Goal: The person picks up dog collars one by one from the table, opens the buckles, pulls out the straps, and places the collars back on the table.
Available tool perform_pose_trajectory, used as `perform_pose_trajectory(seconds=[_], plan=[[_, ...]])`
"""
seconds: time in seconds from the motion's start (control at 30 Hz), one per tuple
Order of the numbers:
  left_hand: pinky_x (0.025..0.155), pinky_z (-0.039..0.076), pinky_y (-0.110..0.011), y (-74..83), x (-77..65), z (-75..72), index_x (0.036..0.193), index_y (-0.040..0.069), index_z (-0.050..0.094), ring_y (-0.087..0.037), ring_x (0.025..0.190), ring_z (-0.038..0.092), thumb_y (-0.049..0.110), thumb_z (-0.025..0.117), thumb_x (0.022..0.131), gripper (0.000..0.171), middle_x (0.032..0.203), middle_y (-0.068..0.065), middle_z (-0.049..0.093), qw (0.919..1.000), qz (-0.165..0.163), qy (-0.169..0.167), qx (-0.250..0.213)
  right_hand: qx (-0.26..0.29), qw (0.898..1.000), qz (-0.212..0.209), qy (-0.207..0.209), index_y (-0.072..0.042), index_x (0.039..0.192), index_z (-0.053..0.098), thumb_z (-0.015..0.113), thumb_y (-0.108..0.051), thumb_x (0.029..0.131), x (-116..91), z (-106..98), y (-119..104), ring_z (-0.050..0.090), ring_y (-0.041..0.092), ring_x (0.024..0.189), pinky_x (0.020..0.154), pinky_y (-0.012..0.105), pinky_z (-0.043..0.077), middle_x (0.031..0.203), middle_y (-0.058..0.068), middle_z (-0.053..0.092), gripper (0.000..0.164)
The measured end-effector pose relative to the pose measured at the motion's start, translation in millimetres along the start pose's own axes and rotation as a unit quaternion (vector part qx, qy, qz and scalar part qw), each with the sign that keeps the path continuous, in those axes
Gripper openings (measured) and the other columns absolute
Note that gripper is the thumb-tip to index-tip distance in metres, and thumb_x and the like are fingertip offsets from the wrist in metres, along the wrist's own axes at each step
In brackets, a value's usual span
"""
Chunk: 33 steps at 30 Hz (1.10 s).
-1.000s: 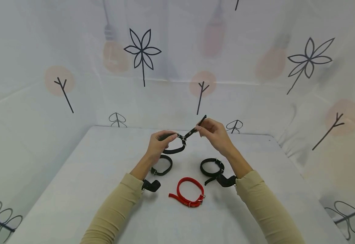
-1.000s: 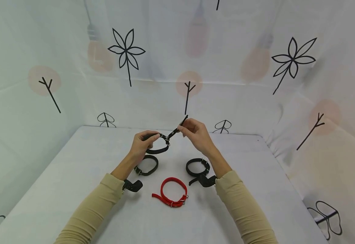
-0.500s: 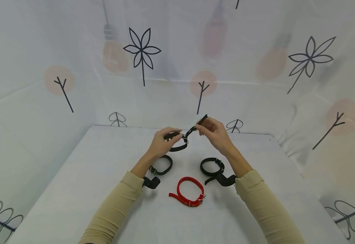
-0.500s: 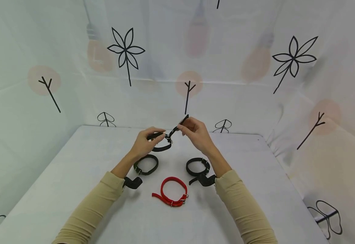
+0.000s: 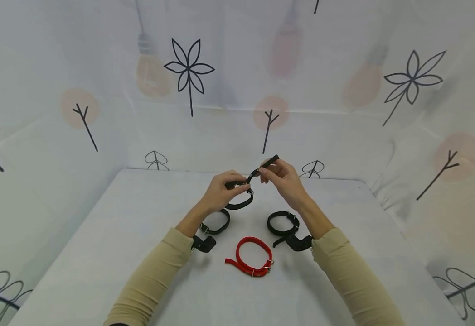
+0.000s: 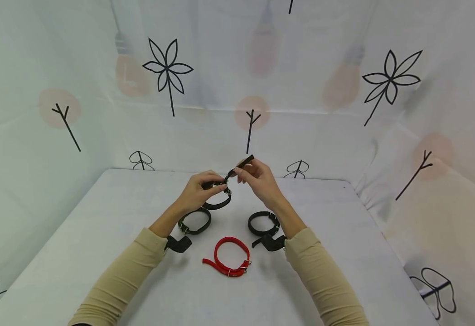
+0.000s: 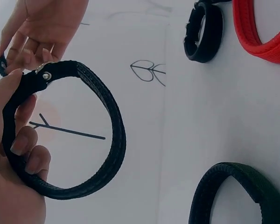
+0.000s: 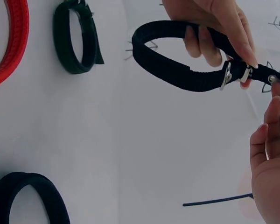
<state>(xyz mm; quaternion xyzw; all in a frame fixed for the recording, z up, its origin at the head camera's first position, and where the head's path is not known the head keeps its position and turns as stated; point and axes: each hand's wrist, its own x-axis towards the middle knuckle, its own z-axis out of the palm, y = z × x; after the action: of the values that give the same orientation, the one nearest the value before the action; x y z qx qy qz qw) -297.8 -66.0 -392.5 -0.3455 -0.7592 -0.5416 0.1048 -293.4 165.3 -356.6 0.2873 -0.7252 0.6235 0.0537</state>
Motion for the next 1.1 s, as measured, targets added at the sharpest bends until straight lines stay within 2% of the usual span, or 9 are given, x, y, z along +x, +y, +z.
perform_pose_trajectory(seconds=[0.2, 0.4, 0.47, 0.6, 0.8, 0.9, 1.1], plan=[[0.068, 0.039, -0.024, 0.5, -2.4, 3.8, 0.112, -0.005, 0.074, -0.018, 0.078, 0.049, 0.002, 0.072, 0.095, 0.019, 0.107, -0.018, 0.069, 0.9998, 0.018, -0.006, 0.005, -0.057, 0.997, 0.005, -0.042, -0.003, 0.116, 0.063, 0.062, -0.015, 0.104, -0.4, 6.4, 2.5, 0.061, 0.031, 0.089, 0.083, 0.034, 0.05, 0.098, 0.011, 0.067, 0.017], [0.08, 0.05, -0.025, -1.9, -7.0, 0.3, 0.116, 0.006, 0.075, -0.012, 0.094, 0.063, 0.013, 0.073, 0.097, 0.021, 0.112, -0.005, 0.072, 0.9997, -0.013, -0.022, 0.002, -0.103, 0.994, -0.001, -0.044, -0.006, 0.115, 0.066, 0.063, -0.016, 0.104, -2.2, 6.3, 4.0, 0.061, 0.03, 0.088, 0.084, 0.04, 0.049, 0.099, 0.012, 0.067, 0.015], [0.083, 0.053, -0.028, -3.3, -7.8, -1.1, 0.118, 0.009, 0.075, -0.013, 0.098, 0.066, 0.016, 0.071, 0.098, 0.021, 0.113, -0.003, 0.072, 0.9995, -0.02, -0.026, 0.0, -0.108, 0.993, -0.002, -0.039, -0.006, 0.115, 0.066, 0.063, -0.016, 0.104, -3.0, 5.5, 3.7, 0.06, 0.027, 0.087, 0.083, 0.039, 0.049, 0.097, 0.01, 0.066, 0.015], [0.081, 0.055, -0.032, -5.2, -8.4, -2.4, 0.116, 0.011, 0.074, -0.015, 0.093, 0.068, 0.018, 0.067, 0.101, 0.018, 0.111, -0.001, 0.073, 0.9994, -0.019, -0.028, 0.004, -0.107, 0.994, -0.002, -0.036, -0.003, 0.116, 0.066, 0.063, -0.015, 0.103, -3.8, 5.1, 3.2, 0.06, 0.027, 0.087, 0.08, 0.037, 0.048, 0.096, 0.006, 0.066, 0.017], [0.081, 0.053, -0.032, -6.1, -8.6, -2.2, 0.113, 0.014, 0.073, -0.014, 0.093, 0.069, 0.02, 0.065, 0.102, 0.015, 0.109, 0.002, 0.073, 0.9981, -0.042, -0.045, -0.001, -0.105, 0.994, -0.006, -0.04, -0.002, 0.117, 0.065, 0.062, -0.009, 0.103, -5.4, 8.0, 2.2, 0.059, 0.029, 0.086, 0.075, 0.034, 0.046, 0.096, 0.007, 0.065, 0.016], [0.083, 0.052, -0.034, -4.5, -8.0, -2.9, 0.113, 0.014, 0.072, -0.016, 0.095, 0.068, 0.021, 0.065, 0.102, 0.014, 0.11, 0.002, 0.072, 0.9969, -0.05, -0.06, -0.007, -0.103, 0.993, -0.017, -0.046, -0.004, 0.115, 0.066, 0.062, -0.008, 0.103, -5.5, 9.0, 0.8, 0.058, 0.025, 0.085, 0.073, 0.032, 0.045, 0.095, 0.008, 0.064, 0.013], [0.102, 0.047, -0.048, 1.5, -7.3, -6.4, 0.114, 0.009, 0.072, -0.023, 0.113, 0.064, 0.019, 0.066, 0.102, 0.017, 0.115, -0.005, 0.072, 0.9926, -0.064, -0.1, -0.023, -0.108, 0.992, -0.027, -0.059, -0.007, 0.112, 0.066, 0.062, -0.013, 0.104, -4.5, 11.5, -1.0, 0.057, 0.022, 0.081, 0.071, 0.032, 0.044, 0.091, 0.007, 0.064, 0.011]])
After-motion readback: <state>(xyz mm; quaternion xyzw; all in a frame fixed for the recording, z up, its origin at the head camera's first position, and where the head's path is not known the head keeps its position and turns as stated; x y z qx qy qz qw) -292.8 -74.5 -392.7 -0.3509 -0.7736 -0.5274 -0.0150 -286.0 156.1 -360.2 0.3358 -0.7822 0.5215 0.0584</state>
